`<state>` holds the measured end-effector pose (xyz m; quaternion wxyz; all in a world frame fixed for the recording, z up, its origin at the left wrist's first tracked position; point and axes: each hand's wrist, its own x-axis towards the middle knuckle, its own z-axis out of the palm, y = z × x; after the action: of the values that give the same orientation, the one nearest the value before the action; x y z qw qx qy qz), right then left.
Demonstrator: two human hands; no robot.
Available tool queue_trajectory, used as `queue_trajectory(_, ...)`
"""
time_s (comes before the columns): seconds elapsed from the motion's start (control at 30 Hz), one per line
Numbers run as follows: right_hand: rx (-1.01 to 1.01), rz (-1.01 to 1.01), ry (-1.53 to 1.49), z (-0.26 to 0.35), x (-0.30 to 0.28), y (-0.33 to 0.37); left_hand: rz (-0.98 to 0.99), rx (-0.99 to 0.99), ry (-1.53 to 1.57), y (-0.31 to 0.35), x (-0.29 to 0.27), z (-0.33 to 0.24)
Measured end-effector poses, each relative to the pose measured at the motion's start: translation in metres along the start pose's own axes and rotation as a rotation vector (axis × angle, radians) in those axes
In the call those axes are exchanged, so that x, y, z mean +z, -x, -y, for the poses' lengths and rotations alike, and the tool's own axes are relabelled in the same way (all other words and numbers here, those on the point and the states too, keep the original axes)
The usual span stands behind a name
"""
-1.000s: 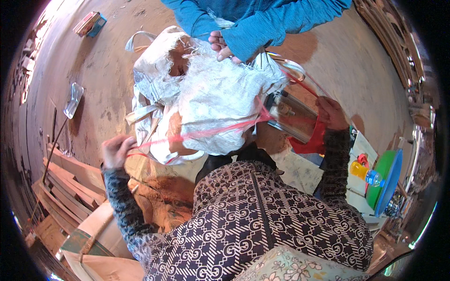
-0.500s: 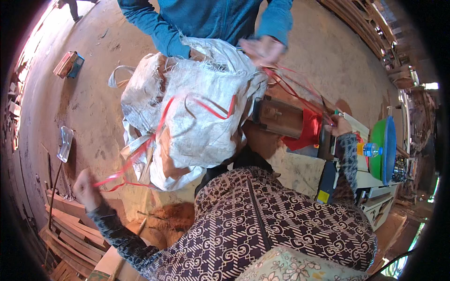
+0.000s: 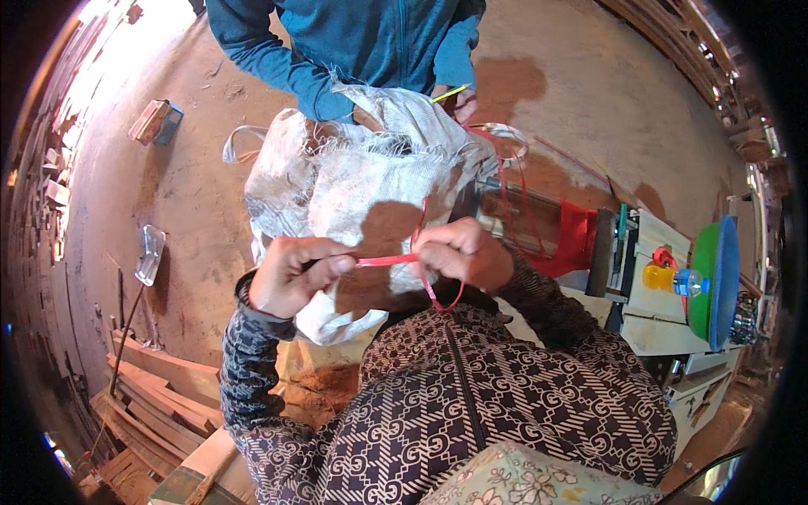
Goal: The person ties a large white sack using a red plastic strap. They pull the strap through the sack opening, wrap it around, and secure it with a knot while another person assists by holding the sack open.
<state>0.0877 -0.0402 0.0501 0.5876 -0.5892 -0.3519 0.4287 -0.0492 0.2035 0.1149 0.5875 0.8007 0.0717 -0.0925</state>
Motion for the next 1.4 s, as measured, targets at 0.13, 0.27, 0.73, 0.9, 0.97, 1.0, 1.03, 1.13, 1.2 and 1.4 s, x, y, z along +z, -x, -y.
queue_trajectory(0.13, 0.097, -0.193, -0.309, -0.027, -0.035, 0.011, -0.098, -0.064, -0.011, 0.031, -0.029, 0.009)
queue_trajectory(0.27, 0.096, -0.307, -0.701, -0.049, -0.052, 0.011, -0.229, 0.148, 0.184, 0.045, -0.058, 0.017)
queue_trajectory(0.73, 0.342, -0.459, -0.501, -0.139, -0.054, 0.039, -0.297, 0.703, 1.225, 0.010, -0.057, -0.012)
queue_trajectory(0.9, 0.327, -0.281, 0.199, -0.181, -0.058, 0.046, -0.052, 0.714, 1.167, -0.013, -0.057, -0.011)
queue_trajectory(0.97, 0.294, -0.245, 0.475, -0.174, -0.053, 0.041, -0.070, 0.628, 1.112, -0.023, -0.050, -0.010)
queue_trajectory(1.0, 0.291, -0.248, 0.568, -0.172, -0.054, 0.039, -0.109, 0.589, 1.092, -0.032, -0.044, -0.007)
queue_trajectory(1.03, 0.245, -0.250, 0.559, -0.172, -0.058, 0.038, -0.136, 0.548, 1.079, -0.042, -0.037, -0.003)
queue_trajectory(1.13, 0.290, -0.196, 0.735, -0.141, -0.064, 0.030, -0.156, 0.349, 1.074, -0.056, -0.029, 0.019)
queue_trajectory(1.2, 0.194, -0.349, 0.788, -0.105, -0.062, 0.023, -0.129, 0.218, 0.975, -0.068, -0.040, 0.059)
queue_trajectory(1.4, -0.021, -0.623, 0.347, -0.058, -0.056, 0.002, -0.279, -0.056, 0.886, -0.092, -0.015, 0.121)
